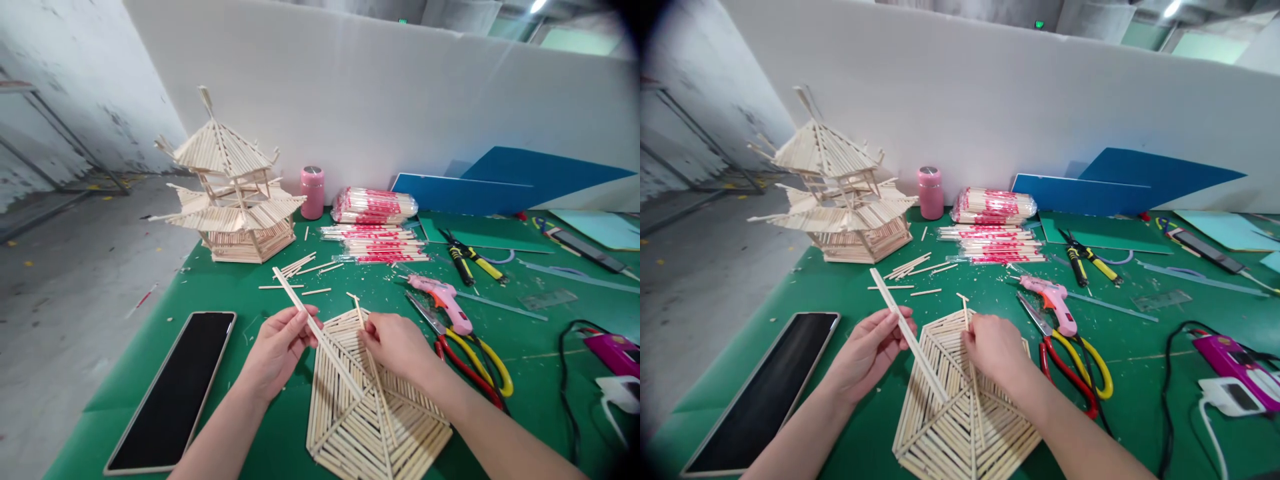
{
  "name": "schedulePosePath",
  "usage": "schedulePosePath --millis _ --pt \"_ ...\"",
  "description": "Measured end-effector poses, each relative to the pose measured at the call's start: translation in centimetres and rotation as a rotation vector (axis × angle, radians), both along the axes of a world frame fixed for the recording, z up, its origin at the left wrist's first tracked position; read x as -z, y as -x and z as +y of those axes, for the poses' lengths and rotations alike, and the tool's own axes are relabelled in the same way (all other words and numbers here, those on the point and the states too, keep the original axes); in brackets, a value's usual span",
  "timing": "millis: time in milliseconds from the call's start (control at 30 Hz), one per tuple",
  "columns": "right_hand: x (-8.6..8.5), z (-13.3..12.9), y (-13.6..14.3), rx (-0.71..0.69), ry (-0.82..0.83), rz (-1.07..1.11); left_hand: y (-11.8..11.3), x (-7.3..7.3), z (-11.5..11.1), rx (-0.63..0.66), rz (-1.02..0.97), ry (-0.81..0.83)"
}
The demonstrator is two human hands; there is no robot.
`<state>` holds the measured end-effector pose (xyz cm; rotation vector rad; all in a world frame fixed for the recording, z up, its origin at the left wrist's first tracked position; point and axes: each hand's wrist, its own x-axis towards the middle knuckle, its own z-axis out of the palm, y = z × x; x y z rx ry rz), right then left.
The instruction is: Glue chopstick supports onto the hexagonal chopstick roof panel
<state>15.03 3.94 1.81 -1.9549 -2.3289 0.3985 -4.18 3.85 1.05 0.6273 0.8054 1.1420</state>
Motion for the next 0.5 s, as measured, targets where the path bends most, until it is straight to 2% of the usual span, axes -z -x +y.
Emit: schedulePosePath --millis 133,233,333,500 --pt "-0.1 0.0 -0.3 -0.009 0.005 0.034 -0.2 -0.2 -0.1 0.006 -0.002 0.016" --pt "-0.9 -0.1 -0.6 -0.037 0.001 0.099 -0.3 -0.3 -0.3 0.032 -0.012 0.019" --pt "-2.2 -0.1 -1.2 -0.064 0.034 0.324 -0.3 -0.3 -0.4 0.058 -0.028 0.006" --pt "-3.6 0.0 -1.7 -0.057 0.183 0.712 -0.4 -0.3 -0.6 0.099 -0.039 -0.005"
